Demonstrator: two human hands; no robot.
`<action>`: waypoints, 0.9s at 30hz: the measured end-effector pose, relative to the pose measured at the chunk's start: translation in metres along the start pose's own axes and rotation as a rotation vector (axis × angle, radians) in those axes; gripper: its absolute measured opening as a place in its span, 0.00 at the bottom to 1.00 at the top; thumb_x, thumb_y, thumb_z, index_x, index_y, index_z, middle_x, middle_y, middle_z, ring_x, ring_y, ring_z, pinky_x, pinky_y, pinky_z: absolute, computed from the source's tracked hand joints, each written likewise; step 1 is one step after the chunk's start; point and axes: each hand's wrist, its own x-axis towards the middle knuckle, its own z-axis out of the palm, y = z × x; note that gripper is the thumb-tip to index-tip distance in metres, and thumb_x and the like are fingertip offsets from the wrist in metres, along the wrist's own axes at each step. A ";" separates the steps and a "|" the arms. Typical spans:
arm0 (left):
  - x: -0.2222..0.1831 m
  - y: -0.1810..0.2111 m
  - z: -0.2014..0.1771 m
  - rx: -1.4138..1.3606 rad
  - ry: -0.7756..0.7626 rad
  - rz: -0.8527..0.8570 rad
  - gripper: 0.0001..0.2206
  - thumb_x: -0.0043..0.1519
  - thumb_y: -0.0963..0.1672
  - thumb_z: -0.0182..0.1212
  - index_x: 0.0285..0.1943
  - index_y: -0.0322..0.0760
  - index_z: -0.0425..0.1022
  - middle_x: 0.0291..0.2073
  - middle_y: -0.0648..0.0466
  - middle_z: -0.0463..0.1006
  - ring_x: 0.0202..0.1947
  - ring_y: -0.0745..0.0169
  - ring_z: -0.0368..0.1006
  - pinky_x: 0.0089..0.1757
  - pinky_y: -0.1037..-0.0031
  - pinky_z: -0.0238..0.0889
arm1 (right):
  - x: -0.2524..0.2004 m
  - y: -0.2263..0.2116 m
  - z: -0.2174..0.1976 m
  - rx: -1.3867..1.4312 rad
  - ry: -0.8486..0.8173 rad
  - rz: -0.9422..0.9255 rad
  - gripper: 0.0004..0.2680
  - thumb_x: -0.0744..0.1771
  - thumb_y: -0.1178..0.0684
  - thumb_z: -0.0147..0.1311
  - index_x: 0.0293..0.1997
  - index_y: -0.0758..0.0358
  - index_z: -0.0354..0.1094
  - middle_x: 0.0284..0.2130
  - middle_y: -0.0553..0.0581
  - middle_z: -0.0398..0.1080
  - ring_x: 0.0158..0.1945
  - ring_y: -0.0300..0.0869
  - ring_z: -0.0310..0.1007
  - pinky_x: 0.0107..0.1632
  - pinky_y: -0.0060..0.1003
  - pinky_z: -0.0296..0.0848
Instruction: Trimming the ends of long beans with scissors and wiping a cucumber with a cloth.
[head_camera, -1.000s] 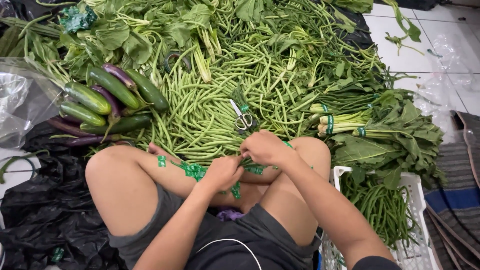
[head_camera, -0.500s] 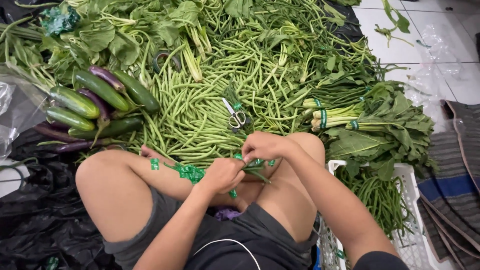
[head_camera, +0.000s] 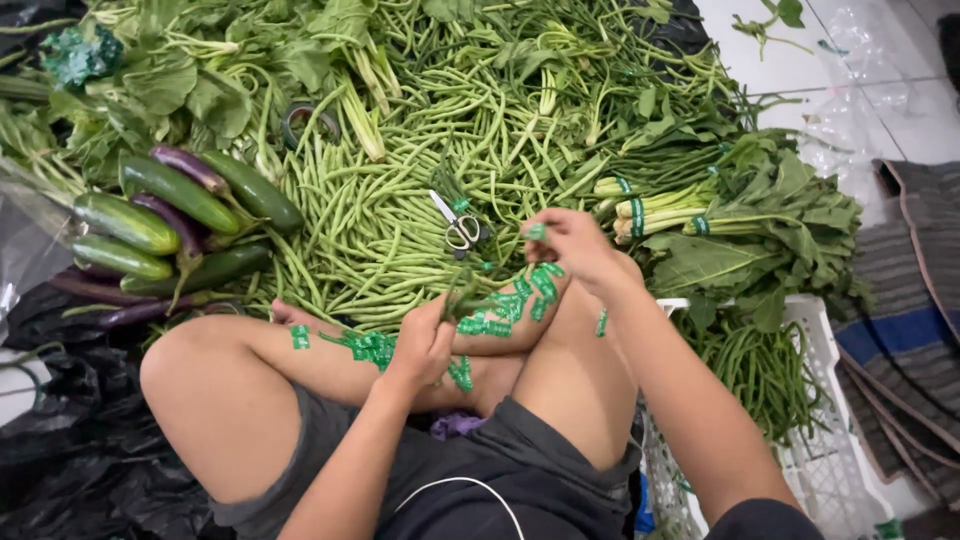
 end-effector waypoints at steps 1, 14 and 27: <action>-0.001 -0.003 0.001 -0.089 0.033 -0.032 0.06 0.58 0.43 0.46 0.35 0.42 0.70 0.24 0.46 0.72 0.29 0.44 0.72 0.36 0.58 0.69 | -0.013 -0.002 -0.012 0.022 0.067 -0.028 0.05 0.69 0.57 0.53 0.47 0.61 0.74 0.28 0.56 0.76 0.28 0.40 0.79 0.30 0.25 0.72; 0.008 -0.001 0.017 -0.242 -0.032 -0.182 0.07 0.59 0.42 0.49 0.30 0.38 0.72 0.20 0.51 0.70 0.26 0.62 0.66 0.35 0.65 0.66 | -0.139 0.001 -0.083 -0.008 0.300 -0.034 0.07 0.66 0.60 0.61 0.48 0.61 0.74 0.30 0.57 0.75 0.14 0.40 0.71 0.18 0.27 0.67; -0.017 0.005 0.038 -0.894 -0.186 -0.560 0.15 0.69 0.46 0.60 0.30 0.41 0.63 0.16 0.63 0.58 0.16 0.76 0.51 0.21 0.83 0.45 | -0.140 0.002 0.079 -0.642 0.410 -0.785 0.07 0.65 0.58 0.61 0.44 0.50 0.77 0.35 0.43 0.75 0.31 0.37 0.74 0.37 0.30 0.76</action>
